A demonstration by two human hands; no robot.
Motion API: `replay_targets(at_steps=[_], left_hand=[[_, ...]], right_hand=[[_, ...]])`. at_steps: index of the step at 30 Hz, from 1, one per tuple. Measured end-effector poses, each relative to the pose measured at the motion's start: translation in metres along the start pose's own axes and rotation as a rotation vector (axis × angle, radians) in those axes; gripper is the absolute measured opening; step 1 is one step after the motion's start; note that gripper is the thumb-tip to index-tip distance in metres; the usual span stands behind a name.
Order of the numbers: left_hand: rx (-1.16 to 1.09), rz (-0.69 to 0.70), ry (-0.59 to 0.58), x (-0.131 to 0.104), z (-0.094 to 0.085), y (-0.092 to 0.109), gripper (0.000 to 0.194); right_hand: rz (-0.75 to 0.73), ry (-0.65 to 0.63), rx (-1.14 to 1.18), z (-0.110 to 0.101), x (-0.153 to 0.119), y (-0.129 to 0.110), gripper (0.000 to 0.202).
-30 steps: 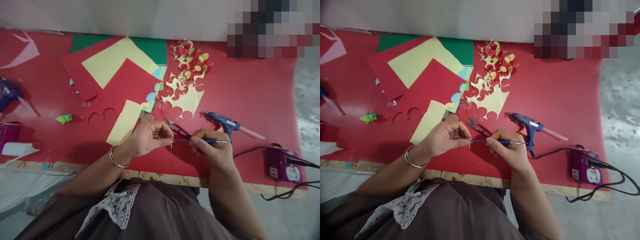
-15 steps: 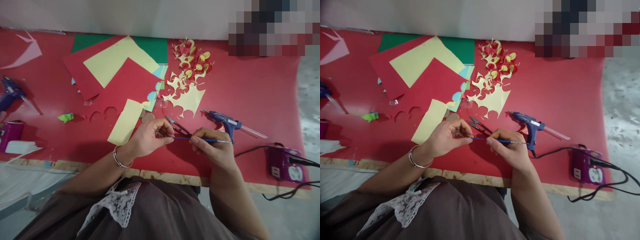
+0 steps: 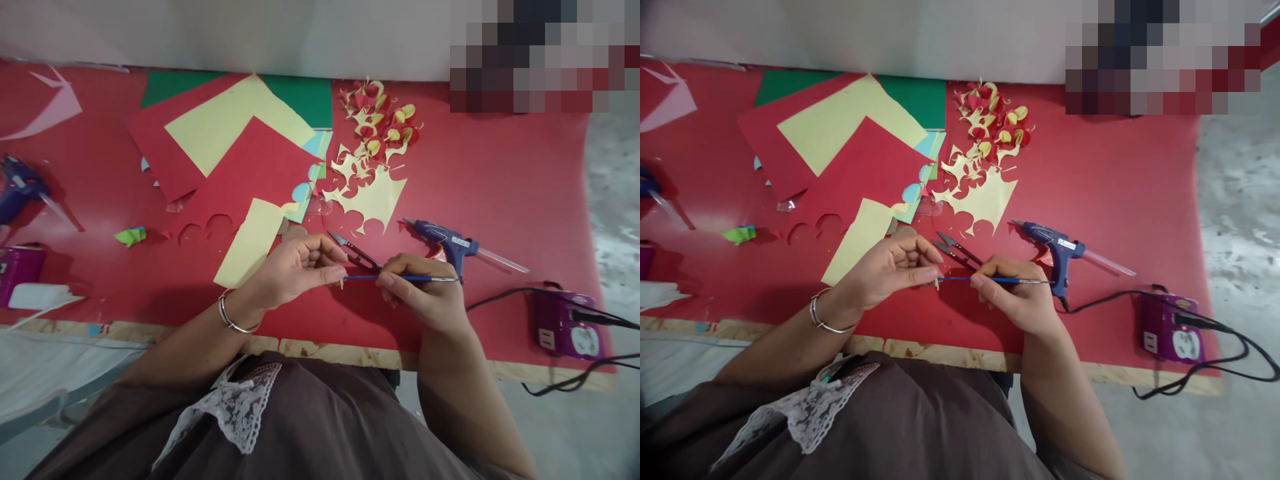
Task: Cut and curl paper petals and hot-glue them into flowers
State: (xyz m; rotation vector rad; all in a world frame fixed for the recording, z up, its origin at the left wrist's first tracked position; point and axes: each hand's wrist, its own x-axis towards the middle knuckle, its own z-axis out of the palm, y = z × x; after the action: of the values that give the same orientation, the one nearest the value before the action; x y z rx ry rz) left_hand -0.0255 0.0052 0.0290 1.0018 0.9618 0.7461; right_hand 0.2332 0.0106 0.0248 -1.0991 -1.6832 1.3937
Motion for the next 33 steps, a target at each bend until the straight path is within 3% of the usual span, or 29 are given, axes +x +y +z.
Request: replay_targets(at_steps=[9, 23, 33], left_hand=[[0.063, 0.053, 0.024, -0.001, -0.001, -0.008, 0.029], [0.483, 0.353, 0.095, -0.010, 0.002, -0.001, 0.013], [0.414, 0.288, 0.114, -0.009, -0.003, -0.001, 0.017]], right_hand=[[-0.015, 0.004, -0.033, -0.001, 0.000, 0.001, 0.025], [0.046, 0.032, 0.011, 0.001, -0.001, 0.003, 0.028], [0.098, 0.067, 0.092, 0.004, -0.003, 0.002, 0.032]])
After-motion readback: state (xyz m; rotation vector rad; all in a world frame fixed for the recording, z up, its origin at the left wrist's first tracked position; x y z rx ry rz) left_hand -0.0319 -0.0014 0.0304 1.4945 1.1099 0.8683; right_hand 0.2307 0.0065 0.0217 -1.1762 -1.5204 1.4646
